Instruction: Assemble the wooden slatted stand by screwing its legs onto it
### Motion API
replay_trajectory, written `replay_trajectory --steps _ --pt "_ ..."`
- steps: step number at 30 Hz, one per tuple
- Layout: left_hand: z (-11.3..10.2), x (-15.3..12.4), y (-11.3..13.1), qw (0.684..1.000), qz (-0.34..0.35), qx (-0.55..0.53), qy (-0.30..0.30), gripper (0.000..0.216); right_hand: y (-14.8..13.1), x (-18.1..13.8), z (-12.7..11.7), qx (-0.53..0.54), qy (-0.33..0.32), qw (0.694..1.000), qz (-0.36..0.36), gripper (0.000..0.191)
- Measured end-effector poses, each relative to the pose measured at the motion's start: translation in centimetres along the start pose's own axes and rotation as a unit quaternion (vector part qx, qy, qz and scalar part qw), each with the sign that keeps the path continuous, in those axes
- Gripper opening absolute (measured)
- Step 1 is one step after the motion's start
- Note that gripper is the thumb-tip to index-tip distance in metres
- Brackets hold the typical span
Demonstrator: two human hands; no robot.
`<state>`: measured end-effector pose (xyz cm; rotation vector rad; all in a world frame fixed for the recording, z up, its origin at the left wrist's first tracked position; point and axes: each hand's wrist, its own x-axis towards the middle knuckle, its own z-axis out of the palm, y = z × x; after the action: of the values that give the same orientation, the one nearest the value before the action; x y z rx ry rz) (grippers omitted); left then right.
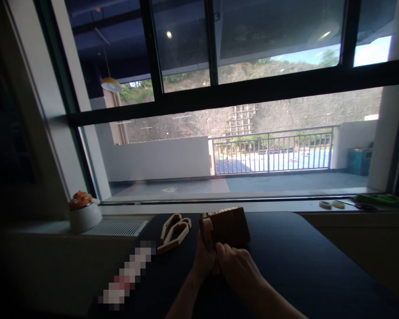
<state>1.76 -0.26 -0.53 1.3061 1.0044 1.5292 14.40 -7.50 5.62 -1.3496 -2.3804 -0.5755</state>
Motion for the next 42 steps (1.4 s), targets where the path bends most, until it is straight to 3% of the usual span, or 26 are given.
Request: replay_trajectory --steps 3,5,8,10,14,17,21,25,29,33,35,39,42 --pt "-0.3 -0.1 0.3 0.999 0.035 0.005 -0.025 0.079 -0.1 -0.1 0.2 0.033 -0.024 0.999 0.028 0.017" --pt "-0.4 -0.2 0.4 0.999 0.033 0.007 -0.027 0.076 -0.3 0.0 0.0 0.084 -0.037 0.992 0.086 0.013" --pt "-0.4 -0.3 0.6 0.999 0.035 0.016 -0.023 0.076 -0.3 0.2 -0.9 0.179 -0.050 0.964 0.188 0.016" --pt "-0.3 -0.3 0.6 0.998 0.047 0.020 -0.022 0.075 -0.2 0.3 -1.5 0.212 -0.066 0.951 0.215 0.021" --pt "-0.2 -0.2 0.5 0.998 0.059 0.015 -0.027 0.073 -0.1 0.0 -1.9 0.160 -0.077 0.970 0.164 0.016" --pt "-0.2 -0.1 0.2 0.998 0.057 0.025 -0.024 0.076 -0.2 0.0 -1.8 0.076 -0.027 0.993 0.087 0.029" --pt "-0.2 -0.1 -0.3 0.998 0.049 0.045 -0.017 0.080 -0.2 0.0 -1.1 -0.022 0.030 0.999 -0.003 0.026" --pt "-0.1 0.0 -0.6 0.998 0.033 0.041 -0.028 0.083 -0.2 -0.2 0.2 0.002 0.040 0.999 0.014 0.021" --pt "-0.2 0.2 -1.0 0.998 0.029 0.056 -0.013 0.079 -0.3 -0.5 0.8 0.061 -0.001 0.994 0.086 0.008" --pt "-0.3 0.2 -1.2 0.998 0.043 0.054 -0.012 0.076 -0.1 -0.1 -0.2 0.067 -0.043 0.988 0.131 0.012" --pt "-0.2 0.2 -1.1 0.997 0.053 0.056 -0.019 0.076 -0.1 0.1 -0.9 0.072 -0.040 0.989 0.123 0.004" --pt "-0.1 0.1 -0.7 0.996 0.059 0.059 -0.007 0.076 -0.3 0.0 -2.0 0.062 -0.009 0.996 0.061 0.028" --pt "0.0 0.0 -0.3 0.997 0.048 0.055 -0.014 0.080 -0.5 -0.3 -2.0 0.014 0.000 1.000 0.006 0.026"
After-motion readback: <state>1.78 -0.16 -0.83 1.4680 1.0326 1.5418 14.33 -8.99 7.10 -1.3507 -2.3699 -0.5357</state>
